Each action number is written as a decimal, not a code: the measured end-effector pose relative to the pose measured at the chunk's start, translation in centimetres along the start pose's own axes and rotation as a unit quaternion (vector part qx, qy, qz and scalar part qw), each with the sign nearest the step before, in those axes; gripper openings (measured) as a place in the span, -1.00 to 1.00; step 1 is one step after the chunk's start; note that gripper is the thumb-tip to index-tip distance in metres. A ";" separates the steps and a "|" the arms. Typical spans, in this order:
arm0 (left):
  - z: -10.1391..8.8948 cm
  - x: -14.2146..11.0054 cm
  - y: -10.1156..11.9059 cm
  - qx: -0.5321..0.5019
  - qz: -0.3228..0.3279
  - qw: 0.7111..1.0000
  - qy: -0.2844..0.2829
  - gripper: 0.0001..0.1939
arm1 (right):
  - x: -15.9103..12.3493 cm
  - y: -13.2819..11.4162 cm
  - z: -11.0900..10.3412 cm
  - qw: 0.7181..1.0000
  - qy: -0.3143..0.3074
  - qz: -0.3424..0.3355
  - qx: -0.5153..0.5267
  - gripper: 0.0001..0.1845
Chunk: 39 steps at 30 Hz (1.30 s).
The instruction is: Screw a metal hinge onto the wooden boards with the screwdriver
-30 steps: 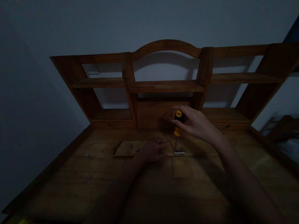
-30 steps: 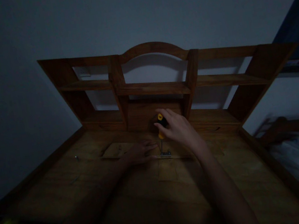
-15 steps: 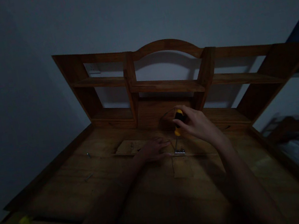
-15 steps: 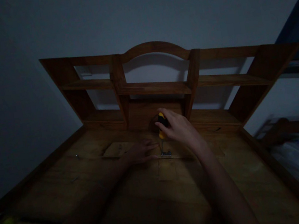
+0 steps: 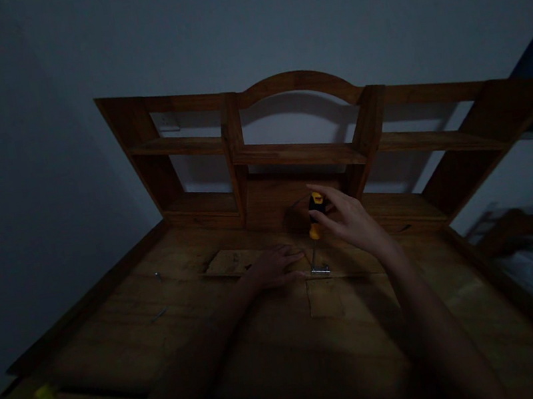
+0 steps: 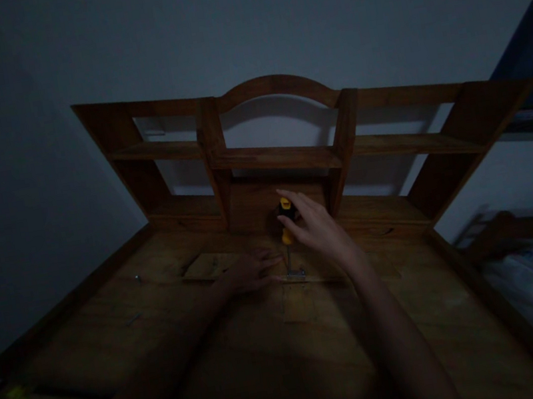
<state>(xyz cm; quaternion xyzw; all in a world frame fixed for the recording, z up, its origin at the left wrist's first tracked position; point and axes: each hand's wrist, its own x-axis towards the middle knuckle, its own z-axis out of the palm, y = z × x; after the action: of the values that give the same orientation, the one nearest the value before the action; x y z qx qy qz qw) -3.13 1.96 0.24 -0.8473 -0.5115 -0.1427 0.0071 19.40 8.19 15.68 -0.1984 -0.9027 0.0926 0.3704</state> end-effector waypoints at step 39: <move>-0.1 0.0 -0.1 -0.001 0.005 1.000 -0.002 -0.40 | 0.0 0.2 -0.1 0.999 -0.009 0.034 0.030 -0.62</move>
<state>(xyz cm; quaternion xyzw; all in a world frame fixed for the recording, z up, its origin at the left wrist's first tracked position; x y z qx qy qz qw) -3.19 2.01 0.28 -0.8503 -0.5071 -0.1411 0.0062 19.55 8.38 15.63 -0.2174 -0.8954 0.1340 0.3648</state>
